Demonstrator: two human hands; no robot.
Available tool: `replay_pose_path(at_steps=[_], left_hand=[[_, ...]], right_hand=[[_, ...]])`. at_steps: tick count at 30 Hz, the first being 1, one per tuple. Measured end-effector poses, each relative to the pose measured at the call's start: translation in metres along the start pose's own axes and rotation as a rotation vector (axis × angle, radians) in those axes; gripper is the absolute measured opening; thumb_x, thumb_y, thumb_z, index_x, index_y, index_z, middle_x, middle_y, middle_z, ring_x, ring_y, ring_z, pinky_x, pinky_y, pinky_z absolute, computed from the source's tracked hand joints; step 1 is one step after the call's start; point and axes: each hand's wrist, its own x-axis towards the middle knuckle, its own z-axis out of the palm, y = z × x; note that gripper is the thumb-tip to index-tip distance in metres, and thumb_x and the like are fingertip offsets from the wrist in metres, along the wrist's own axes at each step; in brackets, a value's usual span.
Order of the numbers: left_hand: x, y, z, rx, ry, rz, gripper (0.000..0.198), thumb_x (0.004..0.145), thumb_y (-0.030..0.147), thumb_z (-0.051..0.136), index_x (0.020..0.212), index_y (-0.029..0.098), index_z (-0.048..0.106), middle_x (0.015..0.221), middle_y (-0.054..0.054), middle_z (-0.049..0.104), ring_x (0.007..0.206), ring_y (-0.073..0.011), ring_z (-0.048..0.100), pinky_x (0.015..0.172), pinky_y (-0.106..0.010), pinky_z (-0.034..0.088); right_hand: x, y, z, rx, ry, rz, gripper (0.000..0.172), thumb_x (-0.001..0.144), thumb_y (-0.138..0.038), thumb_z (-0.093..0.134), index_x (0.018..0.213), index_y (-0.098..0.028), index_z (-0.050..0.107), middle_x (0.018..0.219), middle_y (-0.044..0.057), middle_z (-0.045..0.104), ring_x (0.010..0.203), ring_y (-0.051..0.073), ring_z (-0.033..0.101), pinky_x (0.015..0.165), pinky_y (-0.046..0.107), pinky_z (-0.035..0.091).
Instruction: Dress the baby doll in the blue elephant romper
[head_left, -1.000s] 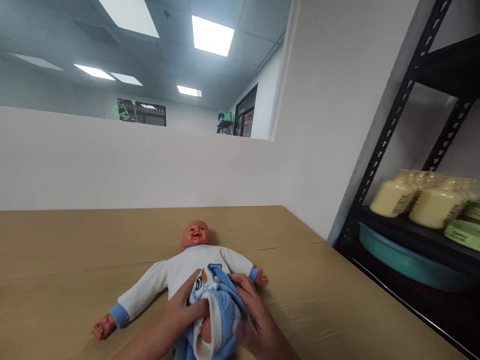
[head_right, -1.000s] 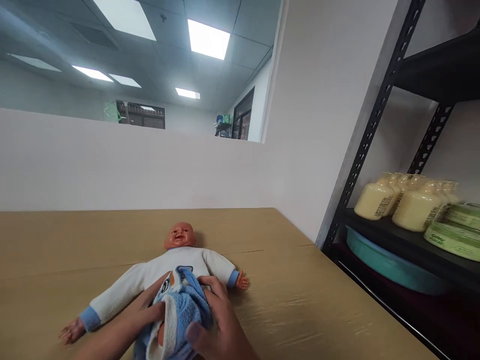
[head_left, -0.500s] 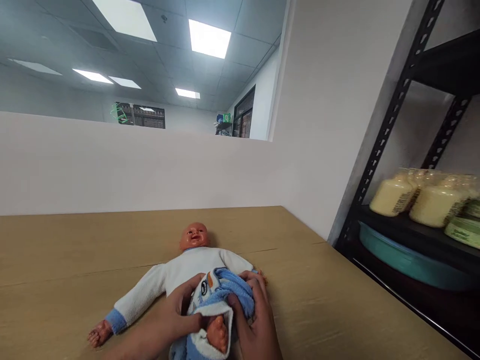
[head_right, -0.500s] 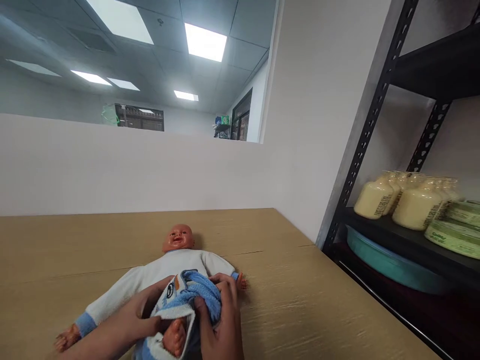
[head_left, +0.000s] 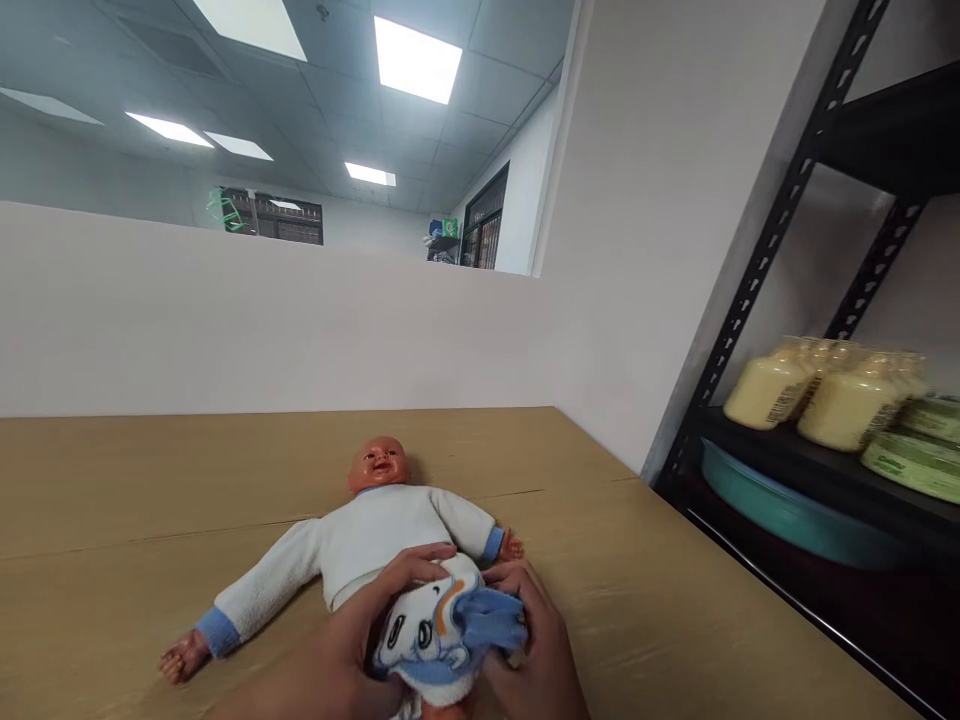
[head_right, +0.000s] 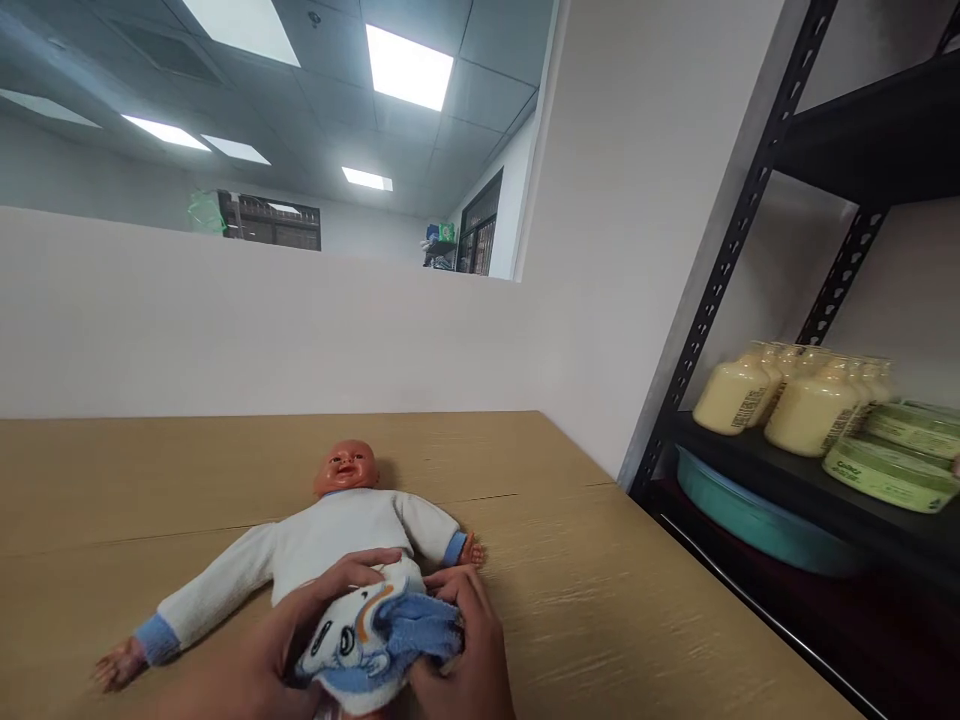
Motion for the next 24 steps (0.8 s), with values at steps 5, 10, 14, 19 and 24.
replay_pose_path(at_steps=[5, 10, 14, 19, 24], left_hand=[[0.001, 0.004, 0.006, 0.194, 0.092, 0.000, 0.064, 0.071, 0.017, 0.065, 0.134, 0.025, 0.062, 0.146, -0.007, 0.063, 0.137, -0.0344, 0.056, 0.111, -0.041, 0.049], [0.001, -0.013, 0.002, 0.311, 0.198, -0.100, 0.072, 0.074, 0.028, 0.065, 0.145, 0.022, 0.059, 0.150, -0.009, 0.062, 0.142, -0.0397, 0.050, 0.124, -0.049, 0.037], [-0.001, -0.025, 0.002, 0.348, 0.168, -0.140, 0.078, 0.077, 0.031, 0.069, 0.153, 0.024, 0.054, 0.159, -0.009, 0.055, 0.149, -0.0432, 0.043, 0.128, -0.052, 0.033], [-0.005, -0.010, 0.001, 0.240, 0.019, -0.155, 0.082, 0.072, 0.024, 0.075, 0.152, 0.031, 0.055, 0.137, -0.002, 0.070, 0.135, -0.0405, 0.057, 0.111, -0.041, 0.052], [-0.008, 0.020, -0.002, 0.273, -0.054, -0.171, 0.076, 0.075, 0.027, 0.084, 0.146, 0.034, 0.058, 0.130, 0.001, 0.070, 0.121, -0.0355, 0.062, 0.103, -0.037, 0.052]], right_hand=[[-0.009, 0.019, 0.004, 0.090, 0.044, 0.144, 0.033, 0.074, -0.014, 0.056, 0.106, -0.022, 0.060, 0.096, 0.003, 0.071, 0.093, 0.022, 0.070, 0.086, 0.031, 0.056], [-0.012, 0.040, 0.008, 0.110, 0.070, 0.267, 0.051, 0.076, -0.022, 0.064, 0.127, -0.021, 0.068, 0.120, 0.011, 0.077, 0.115, 0.029, 0.071, 0.103, 0.042, 0.056], [0.004, 0.050, 0.008, 0.315, -0.107, 0.377, 0.041, 0.077, -0.035, 0.071, 0.115, -0.020, 0.076, 0.115, 0.012, 0.080, 0.111, 0.032, 0.074, 0.106, 0.050, 0.055], [0.013, 0.053, -0.005, 0.482, -0.264, 0.402, 0.042, 0.070, -0.030, 0.073, 0.110, -0.022, 0.079, 0.100, 0.007, 0.081, 0.096, 0.030, 0.075, 0.089, 0.043, 0.059], [0.012, 0.049, -0.018, 0.652, -0.335, 0.418, 0.048, 0.065, -0.035, 0.068, 0.109, -0.021, 0.080, 0.093, 0.007, 0.079, 0.084, 0.027, 0.073, 0.080, 0.040, 0.054]])
